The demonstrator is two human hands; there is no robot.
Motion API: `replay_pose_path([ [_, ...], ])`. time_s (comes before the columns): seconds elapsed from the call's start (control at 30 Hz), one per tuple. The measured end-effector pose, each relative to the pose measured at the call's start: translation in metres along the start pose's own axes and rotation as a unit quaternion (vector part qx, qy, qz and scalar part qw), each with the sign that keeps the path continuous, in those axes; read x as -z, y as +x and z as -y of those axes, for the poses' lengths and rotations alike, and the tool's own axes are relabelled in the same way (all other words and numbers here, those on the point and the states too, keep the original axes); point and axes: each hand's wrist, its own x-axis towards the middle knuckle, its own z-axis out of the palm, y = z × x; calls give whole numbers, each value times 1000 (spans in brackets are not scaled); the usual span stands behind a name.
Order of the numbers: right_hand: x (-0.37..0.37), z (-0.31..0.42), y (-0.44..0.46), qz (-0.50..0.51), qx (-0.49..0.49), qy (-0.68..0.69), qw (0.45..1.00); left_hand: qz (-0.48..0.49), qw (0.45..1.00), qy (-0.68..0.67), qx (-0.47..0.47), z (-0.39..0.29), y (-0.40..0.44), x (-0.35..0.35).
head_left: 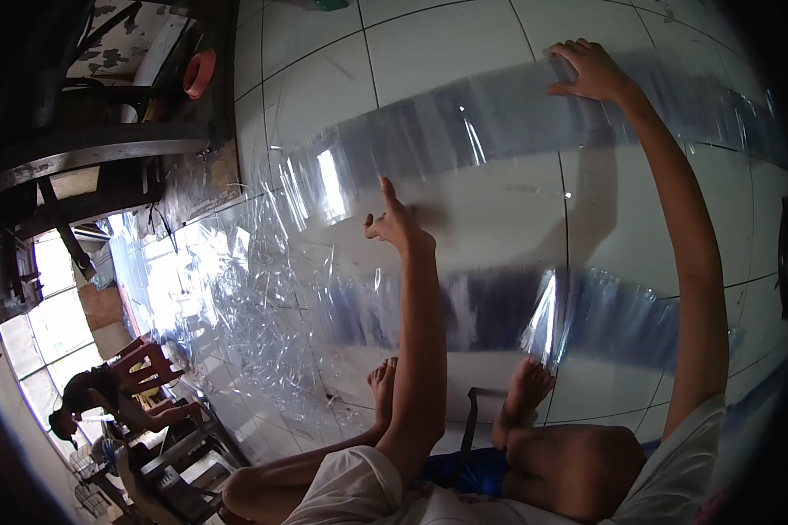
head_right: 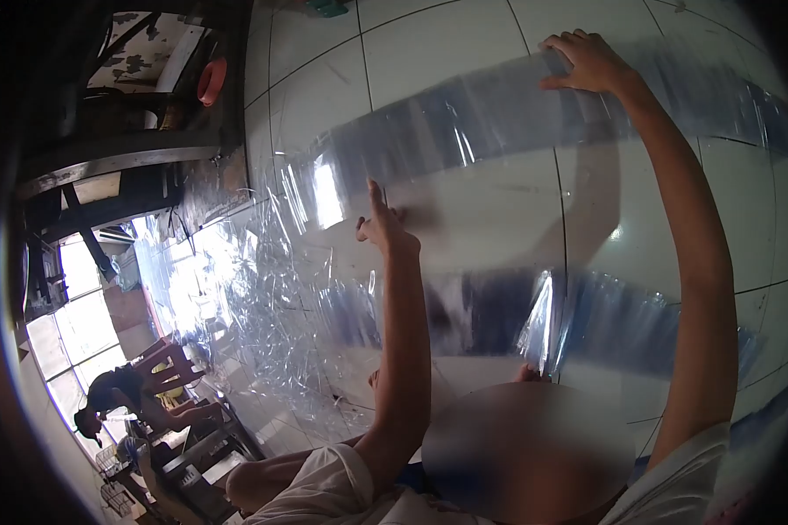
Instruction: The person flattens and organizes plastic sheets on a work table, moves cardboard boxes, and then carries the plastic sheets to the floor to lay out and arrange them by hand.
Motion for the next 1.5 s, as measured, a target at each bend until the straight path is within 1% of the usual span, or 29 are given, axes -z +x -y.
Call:
replay_pose_path([
  [0.07,6,2,-4,37,-24,23,999,112,990,-78,19,-13,7,-2],
  [0.1,6,3,-4,50,-32,6,998,170,978,-120,28,-19,13,-6],
  [0.17,7,5,-5,76,-47,-30,996,128,978,-138,91,-28,21,-21],
  [0.2,4,2,-6,62,-32,-26,997,108,976,-148,121,-30,28,-30],
  [0.27,-2,-4,-12,34,-3,-15,999,135,974,-129,126,-29,50,-41],
  [0.3,3,1,-16,48,-9,-10,999,148,974,-117,128,-28,61,-45],
  [0.37,12,9,-24,75,-21,-1,997,197,958,-120,171,-28,83,-56],
  [0.4,8,5,-25,71,-24,9,997,221,948,-122,191,-32,87,-60],
  [0.47,6,6,-28,63,-27,29,997,237,952,-114,155,-36,88,-64],
  [0.57,10,13,-32,131,-71,1,989,284,941,-138,119,-40,84,-75],
  [0.6,11,15,-36,134,-70,-1,989,302,935,-149,111,-40,84,-77],
  [0.67,11,19,-38,139,-60,-8,988,284,942,-116,137,-36,99,-88],
  [0.73,-2,25,-53,63,-56,-15,996,268,951,-90,127,-35,106,-98],
  [0.77,0,32,-58,22,-53,-17,998,259,957,-77,106,-39,99,-99],
  [0.8,4,35,-60,45,-69,10,997,248,963,-59,87,-39,93,-95],
  [0.83,7,38,-62,71,-86,37,993,205,977,18,55,-38,86,-92],
  [0.9,7,35,-67,98,-107,67,987,116,978,170,-8,-55,52,-85],
  [0.97,-3,27,-62,98,-113,72,986,77,945,303,-92,-51,50,-88],
  [1.0,-7,25,-59,128,-122,56,983,55,919,367,-135,-44,57,-91],
  [1.07,-13,21,-52,186,-138,26,972,118,952,234,-157,-25,79,-100],
  [1.1,-17,22,-56,121,-112,26,986,149,960,167,-166,-23,82,-102],
  [1.17,-20,23,-66,-10,-57,20,998,147,953,199,-175,-24,84,-103],
  [1.2,-19,23,-69,-8,-61,38,997,148,948,216,-180,-27,84,-102],
  [1.27,-16,26,-67,-3,-66,72,995,221,966,119,-65,-33,86,-98],
  [1.3,-14,27,-66,27,-80,81,993,256,964,70,-9,-36,86,-97],
  [1.37,-7,27,-58,82,-104,99,986,237,971,18,24,-38,84,-98],
  [1.4,1,32,-56,101,-96,69,988,227,973,-7,42,-36,84,-97],
  [1.47,13,37,-56,141,-80,10,987,309,948,-26,67,-32,95,-89],
  [1.5,7,33,-57,125,-70,14,990,348,933,-34,80,-29,99,-87],
])
